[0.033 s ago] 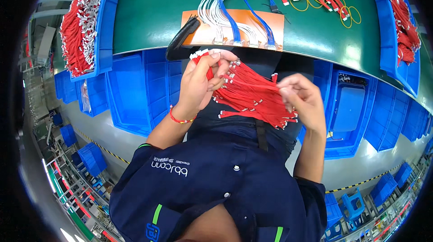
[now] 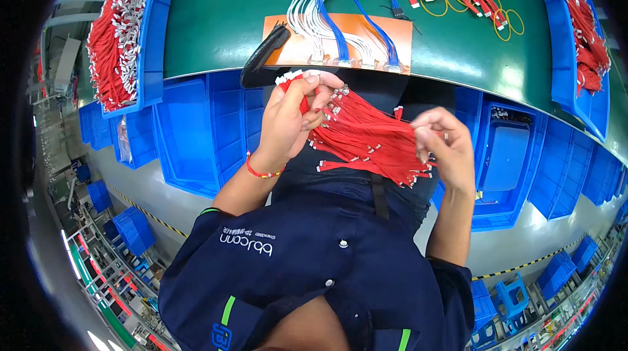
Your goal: The person bundles and organizes bunches of red, blue, and white wire harnesses by hand at a factory workbench, securing each bundle with rubber bands.
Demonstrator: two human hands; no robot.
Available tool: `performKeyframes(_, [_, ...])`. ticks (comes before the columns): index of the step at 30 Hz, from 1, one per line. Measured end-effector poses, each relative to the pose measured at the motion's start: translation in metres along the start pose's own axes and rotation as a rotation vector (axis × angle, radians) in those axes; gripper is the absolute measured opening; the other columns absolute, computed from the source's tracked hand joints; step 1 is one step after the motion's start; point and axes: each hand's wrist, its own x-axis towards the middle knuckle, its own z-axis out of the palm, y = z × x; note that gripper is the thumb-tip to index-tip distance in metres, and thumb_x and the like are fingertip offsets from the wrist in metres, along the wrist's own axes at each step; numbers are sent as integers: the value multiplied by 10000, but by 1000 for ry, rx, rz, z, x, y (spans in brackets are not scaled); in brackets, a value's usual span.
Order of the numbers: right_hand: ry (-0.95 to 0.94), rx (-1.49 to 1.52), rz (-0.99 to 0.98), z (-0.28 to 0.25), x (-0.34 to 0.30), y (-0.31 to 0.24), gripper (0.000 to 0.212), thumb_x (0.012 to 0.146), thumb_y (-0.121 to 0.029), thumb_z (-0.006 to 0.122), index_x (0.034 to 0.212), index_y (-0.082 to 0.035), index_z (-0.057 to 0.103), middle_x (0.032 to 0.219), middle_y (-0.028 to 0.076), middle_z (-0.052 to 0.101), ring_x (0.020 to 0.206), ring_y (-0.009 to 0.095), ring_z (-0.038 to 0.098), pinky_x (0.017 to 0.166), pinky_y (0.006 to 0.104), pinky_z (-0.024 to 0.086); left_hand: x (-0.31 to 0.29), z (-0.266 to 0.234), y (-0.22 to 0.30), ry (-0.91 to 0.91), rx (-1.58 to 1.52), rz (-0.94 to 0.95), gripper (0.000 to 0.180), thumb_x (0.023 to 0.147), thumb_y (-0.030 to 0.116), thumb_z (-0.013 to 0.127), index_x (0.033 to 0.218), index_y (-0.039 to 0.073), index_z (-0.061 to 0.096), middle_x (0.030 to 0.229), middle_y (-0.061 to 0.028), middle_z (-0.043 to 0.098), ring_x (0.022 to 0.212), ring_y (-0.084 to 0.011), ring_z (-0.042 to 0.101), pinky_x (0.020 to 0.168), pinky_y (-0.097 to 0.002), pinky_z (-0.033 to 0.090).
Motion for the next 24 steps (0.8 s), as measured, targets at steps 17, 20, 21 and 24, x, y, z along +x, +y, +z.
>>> performKeyframes(17, [116, -66, -168, 58, 40, -3, 236, 977, -130, 553, 1051, 55, 678, 825, 82, 659, 632, 85, 566, 630, 218, 478, 5, 0, 4, 99, 95, 5, 315, 1011, 209, 439, 910, -20, 630, 616, 45, 428, 482, -1, 269, 427, -179, 213])
performKeyframes(20, [150, -75, -171, 61, 44, -6, 245, 978, -149, 553, 1025, 53, 682, 791, 69, 644, 615, 75, 539, 603, 212, 449, 7, -5, 7, 60, 46, -36, 307, 1003, 207, 449, 901, -22, 625, 616, 45, 435, 473, -4, 274, 422, -179, 214])
performKeyframes(21, [167, -85, -165, 62, 45, -7, 255, 977, -158, 547, 1007, 57, 681, 776, 68, 639, 608, 81, 534, 601, 216, 438, 8, -8, 9, 39, 45, -46, 306, 1002, 208, 452, 917, -27, 628, 614, 43, 440, 466, -5, 273, 417, -178, 213])
performKeyframes(24, [202, -79, -184, 62, 45, -6, 256, 975, -165, 555, 998, 55, 684, 756, 60, 635, 595, 74, 515, 592, 211, 420, 10, -6, 12, 22, 35, -71, 308, 1000, 209, 456, 961, -40, 634, 620, 37, 452, 453, -4, 270, 406, -176, 207])
